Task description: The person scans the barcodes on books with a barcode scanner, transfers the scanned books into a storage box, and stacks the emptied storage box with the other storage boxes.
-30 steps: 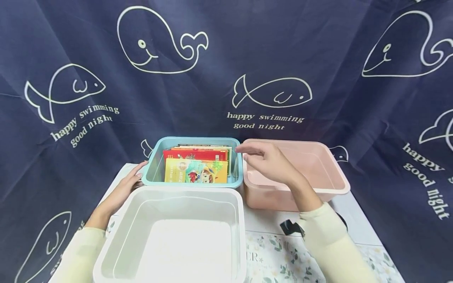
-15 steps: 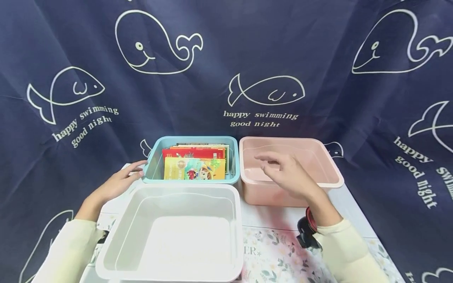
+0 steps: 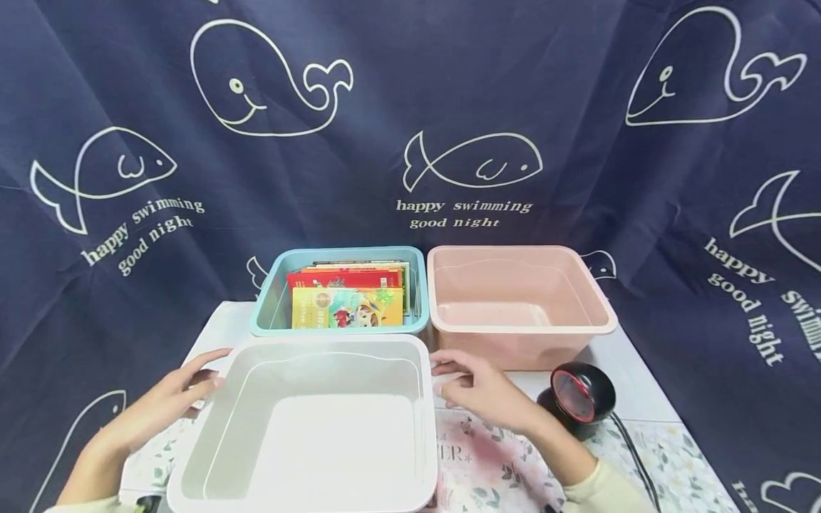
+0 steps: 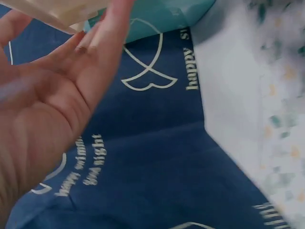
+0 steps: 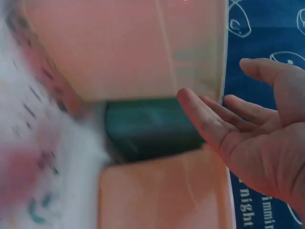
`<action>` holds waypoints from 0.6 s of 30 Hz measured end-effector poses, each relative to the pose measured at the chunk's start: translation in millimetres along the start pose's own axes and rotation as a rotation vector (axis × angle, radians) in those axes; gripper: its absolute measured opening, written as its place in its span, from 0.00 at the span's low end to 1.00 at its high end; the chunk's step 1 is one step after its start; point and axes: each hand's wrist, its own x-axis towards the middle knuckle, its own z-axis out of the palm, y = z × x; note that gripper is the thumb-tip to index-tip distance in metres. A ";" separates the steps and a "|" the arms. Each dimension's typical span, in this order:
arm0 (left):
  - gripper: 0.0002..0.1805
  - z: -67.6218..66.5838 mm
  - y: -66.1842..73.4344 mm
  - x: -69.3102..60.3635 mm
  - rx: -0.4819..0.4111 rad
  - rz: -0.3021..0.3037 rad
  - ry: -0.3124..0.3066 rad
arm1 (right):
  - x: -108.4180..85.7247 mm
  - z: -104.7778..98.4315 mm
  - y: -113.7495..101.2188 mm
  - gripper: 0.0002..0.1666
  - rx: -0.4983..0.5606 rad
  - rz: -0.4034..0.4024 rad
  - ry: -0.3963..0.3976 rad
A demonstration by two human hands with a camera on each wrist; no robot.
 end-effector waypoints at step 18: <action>0.38 24.7 -69.4 -33.3 -0.849 0.391 -0.366 | -19.3 40.8 23.9 0.43 0.386 0.033 0.025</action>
